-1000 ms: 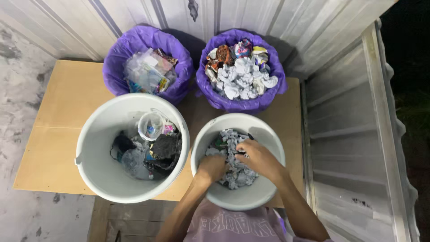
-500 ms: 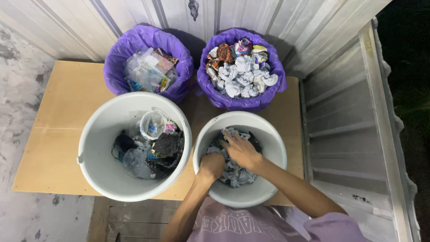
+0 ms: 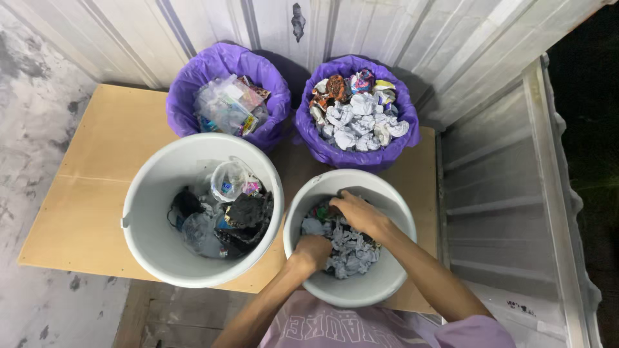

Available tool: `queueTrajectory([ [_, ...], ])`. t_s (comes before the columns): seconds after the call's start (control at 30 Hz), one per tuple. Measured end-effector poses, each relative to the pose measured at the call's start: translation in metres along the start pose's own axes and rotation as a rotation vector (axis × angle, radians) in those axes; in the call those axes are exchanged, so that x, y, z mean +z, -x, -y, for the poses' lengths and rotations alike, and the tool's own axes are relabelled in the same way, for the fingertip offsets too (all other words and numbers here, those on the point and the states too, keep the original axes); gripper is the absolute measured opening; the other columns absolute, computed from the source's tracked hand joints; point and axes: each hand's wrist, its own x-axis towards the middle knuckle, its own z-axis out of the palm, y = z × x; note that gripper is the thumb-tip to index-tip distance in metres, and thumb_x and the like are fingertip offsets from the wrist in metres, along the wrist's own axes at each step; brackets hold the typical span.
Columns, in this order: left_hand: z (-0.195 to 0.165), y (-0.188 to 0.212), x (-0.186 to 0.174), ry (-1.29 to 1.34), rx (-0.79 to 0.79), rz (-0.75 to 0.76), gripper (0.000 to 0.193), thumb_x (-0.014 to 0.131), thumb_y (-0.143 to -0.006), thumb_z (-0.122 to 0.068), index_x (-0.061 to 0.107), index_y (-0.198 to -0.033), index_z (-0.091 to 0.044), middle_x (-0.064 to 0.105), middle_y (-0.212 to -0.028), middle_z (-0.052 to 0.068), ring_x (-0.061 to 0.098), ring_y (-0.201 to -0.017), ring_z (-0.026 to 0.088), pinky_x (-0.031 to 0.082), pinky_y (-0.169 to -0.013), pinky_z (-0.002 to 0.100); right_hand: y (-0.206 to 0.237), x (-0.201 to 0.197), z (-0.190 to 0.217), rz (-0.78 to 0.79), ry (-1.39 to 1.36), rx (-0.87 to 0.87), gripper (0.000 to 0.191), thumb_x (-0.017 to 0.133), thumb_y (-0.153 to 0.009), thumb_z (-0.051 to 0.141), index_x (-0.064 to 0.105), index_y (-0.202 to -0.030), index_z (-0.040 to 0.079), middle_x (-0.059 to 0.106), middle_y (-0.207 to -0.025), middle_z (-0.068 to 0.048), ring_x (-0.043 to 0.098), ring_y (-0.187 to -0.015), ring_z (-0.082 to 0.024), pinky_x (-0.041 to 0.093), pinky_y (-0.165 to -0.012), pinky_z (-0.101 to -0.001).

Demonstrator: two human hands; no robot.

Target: The person picks pieces of trash, including crumpled paper and plastic wrappers, out of white plastic buckets and places them into purple trash bags, at times crumpling paper in their hands before adding it to a bag.

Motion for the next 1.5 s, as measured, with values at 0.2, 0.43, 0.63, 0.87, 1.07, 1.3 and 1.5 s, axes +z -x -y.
queueTrajectory([
  [0.2,0.014,0.020,-0.029,0.034,0.088,-0.209,0.010,0.076,-0.079,-0.010,0.076,-0.084,-0.001,0.075,-0.088,0.021,0.076,-0.086,0.037,0.061,-0.074,0.045,0.040,-0.037,-0.002,-0.053,-0.236,0.032,0.042,0.070,-0.082,-0.002,0.064,-0.121,0.010,0.063,-0.117,-0.017,0.064,-0.108,-0.037,0.051,-0.091,-0.0454],
  [0.43,0.000,0.025,-0.049,0.134,-0.045,-0.118,0.010,0.075,-0.081,-0.007,0.077,-0.088,0.000,0.075,-0.094,0.023,0.075,-0.090,0.040,0.062,-0.071,0.048,0.091,-0.041,0.015,-0.082,-0.415,-0.011,0.038,0.073,-0.081,0.002,0.065,-0.117,0.008,0.067,-0.112,-0.012,0.067,-0.105,-0.031,0.054,-0.088,-0.0418],
  [0.63,-0.004,-0.032,-0.047,-0.081,-0.021,-0.077,0.014,0.072,-0.085,-0.011,0.079,-0.095,-0.004,0.076,-0.101,0.019,0.075,-0.096,0.035,0.061,-0.078,0.045,0.114,-0.021,0.044,0.029,-0.426,0.250,0.034,0.072,-0.082,0.002,0.066,-0.114,0.011,0.062,-0.115,-0.012,0.065,-0.107,-0.031,0.051,-0.092,-0.0411],
  [0.87,0.003,-0.047,-0.047,-0.227,0.067,0.082,0.019,0.069,-0.089,-0.016,0.081,-0.103,-0.010,0.077,-0.109,0.013,0.075,-0.103,0.030,0.060,-0.085,0.043,0.134,-0.023,0.067,-0.029,-0.519,0.186,0.028,0.075,-0.083,0.007,0.068,-0.110,0.007,0.070,-0.110,-0.011,0.069,-0.104,-0.031,0.053,-0.091,-0.0401],
  [1.07,0.004,-0.044,-0.051,-0.300,0.074,0.123,0.023,0.062,-0.093,-0.017,0.081,-0.106,-0.011,0.077,-0.113,0.012,0.074,-0.105,0.029,0.059,-0.085,0.044,0.137,-0.049,0.075,-0.321,-0.628,0.217,0.026,0.070,-0.088,0.009,0.070,-0.114,0.007,0.075,-0.113,-0.011,0.074,-0.105,-0.027,0.056,-0.088,-0.0374],
  [1.3,0.007,-0.051,-0.053,-0.155,-0.005,0.298,0.029,0.065,-0.092,-0.023,0.076,-0.113,-0.007,0.072,-0.119,0.017,0.069,-0.110,0.036,0.057,-0.090,0.047,0.133,-0.055,0.078,-0.347,-0.644,0.329,0.025,0.068,-0.090,0.012,0.070,-0.114,0.010,0.072,-0.114,-0.008,0.073,-0.104,-0.025,0.059,-0.084,-0.0367],
  [1.5,0.012,-0.026,-0.076,-0.052,-0.082,-0.027,0.027,0.067,-0.083,-0.008,0.077,-0.107,0.001,0.066,-0.122,0.026,0.069,-0.107,0.040,0.057,-0.086,0.046,0.130,-0.053,0.078,-0.285,-0.627,0.357,0.026,0.069,-0.090,0.012,0.068,-0.116,0.009,0.072,-0.115,-0.008,0.073,-0.099,-0.027,0.056,-0.085,-0.0386],
])
